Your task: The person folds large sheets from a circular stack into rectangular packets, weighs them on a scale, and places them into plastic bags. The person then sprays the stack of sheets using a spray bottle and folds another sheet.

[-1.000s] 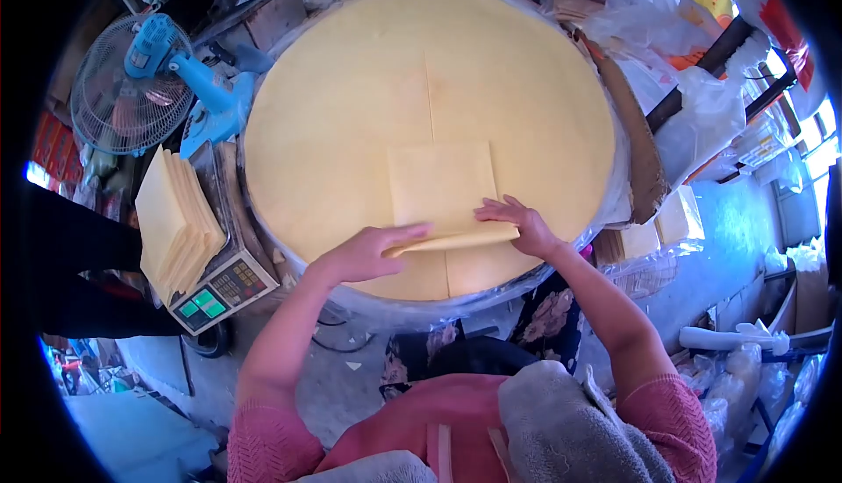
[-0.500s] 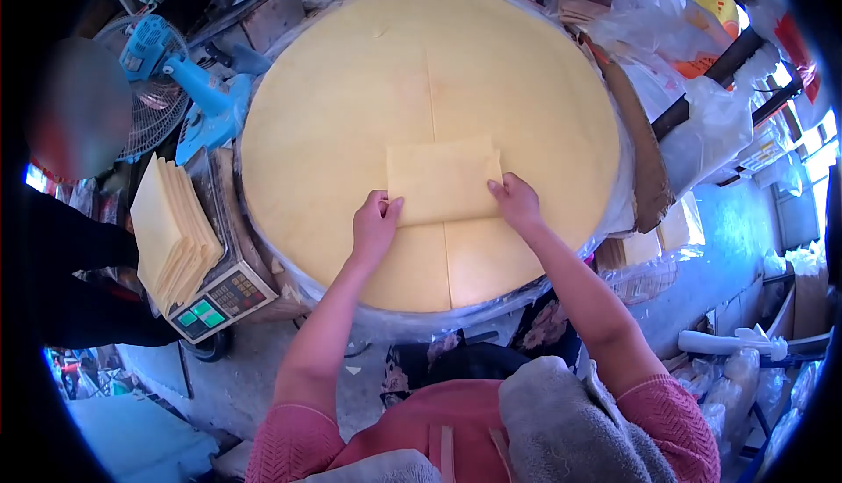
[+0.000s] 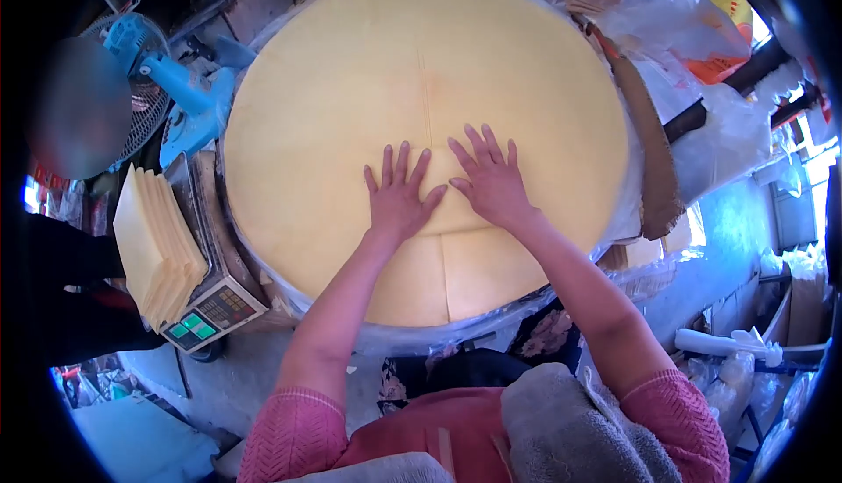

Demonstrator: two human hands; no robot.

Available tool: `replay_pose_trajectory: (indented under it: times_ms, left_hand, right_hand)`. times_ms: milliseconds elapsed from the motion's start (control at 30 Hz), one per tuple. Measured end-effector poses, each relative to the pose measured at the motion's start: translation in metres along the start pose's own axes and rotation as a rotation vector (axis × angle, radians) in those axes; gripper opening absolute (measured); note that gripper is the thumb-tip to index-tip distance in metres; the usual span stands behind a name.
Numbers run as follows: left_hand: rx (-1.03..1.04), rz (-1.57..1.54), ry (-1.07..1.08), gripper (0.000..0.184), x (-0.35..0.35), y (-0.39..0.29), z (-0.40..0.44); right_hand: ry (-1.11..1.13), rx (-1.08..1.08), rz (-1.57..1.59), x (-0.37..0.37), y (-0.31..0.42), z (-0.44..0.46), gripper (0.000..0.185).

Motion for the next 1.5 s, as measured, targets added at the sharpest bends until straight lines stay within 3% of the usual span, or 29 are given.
replay_pose_trajectory:
  times_ms: [267,367,467,533,633,733,767,800,867,967,1067,1133,1200,1300,1400,1433,1500]
  left_hand:
    - [-0.024,0.018,0.032,0.068,0.003,0.000,0.004]
    - [0.026,-0.055,-0.115,0.069,0.012,0.003,-0.002]
    - [0.095,-0.143,-0.136,0.070,0.005,-0.008,-0.030]
    - [0.105,-0.162,-0.239,0.071,-0.006,-0.015,-0.054]
    - [0.059,-0.084,-0.438,0.068,-0.039,-0.030,-0.091]
    - [-0.077,-0.416,-0.778,0.060,-0.079,-0.024,-0.146]
    - [-0.199,-0.569,-0.907,0.053,-0.081,-0.013,-0.166]
    - [-0.309,-0.485,-1.013,0.047,-0.087,-0.002,-0.188]
    - [-0.686,-1.337,-1.037,0.045,-0.040,0.045,-0.200]
    - [-0.262,-2.605,-0.594,0.047,-0.088,0.011,-0.210]
    - [-0.062,-2.774,-0.560,0.056,-0.110,0.012,-0.232]
    - [0.007,-2.247,-0.677,0.064,-0.144,0.023,-0.247]
    - [-0.025,-1.959,-0.701,0.070,-0.158,0.035,-0.256]
    - [-0.047,-1.895,-0.760,0.075,-0.174,0.041,-0.266]
    - [-0.048,-1.843,-0.827,0.076,-0.170,0.048,-0.270]
    - [-0.060,-1.843,-0.852,0.076,-0.165,0.049,-0.269]
    - [-0.095,-1.814,-0.880,0.075,-0.158,0.050,-0.265]
  right_hand:
    - [-0.002,0.060,-0.004,0.038,-0.016,-0.006,0.053]
    - [-0.001,-0.006,0.046,0.039,-0.010,-0.006,0.055]
    - [0.224,0.063,-0.058,0.033,-0.007,-0.019,0.064]
    - [0.278,0.136,-0.104,-0.006,0.005,-0.033,0.063]
    - [0.581,0.189,0.094,0.001,-0.008,-0.040,0.044]
    - [0.462,0.229,0.495,-0.049,0.005,-0.040,0.031]
    - [0.355,0.092,0.451,-0.082,0.024,-0.039,0.032]
    - [0.201,0.007,0.624,-0.106,0.036,-0.040,0.024]
    - [0.030,-0.234,0.716,-0.160,0.078,-0.049,0.017]
    - [-0.318,-0.579,0.720,-0.211,0.128,-0.072,0.018]
    - [-0.460,-0.753,0.619,-0.227,0.170,-0.097,0.020]
    - [-0.457,-0.763,0.603,-0.224,0.186,-0.102,0.019]
    - [-0.447,-0.704,0.564,-0.213,0.191,-0.098,0.027]
    - [-0.364,-0.400,0.753,-0.196,0.174,-0.083,0.049]
    - [0.545,0.315,1.805,-0.124,0.145,-0.058,0.071]
    - [0.669,0.292,1.773,-0.111,0.155,-0.063,0.075]
    - [0.646,0.246,1.520,-0.111,0.176,-0.085,0.066]
Point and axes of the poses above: each hand's wrist, its own z-axis towards the middle knuckle, its own x-axis out of the palm, y = z × x, the point moved 8 cm from there along z, towards the middle knuckle, and after that the axes turned 14 degrees about x, right-handed, at the moved point
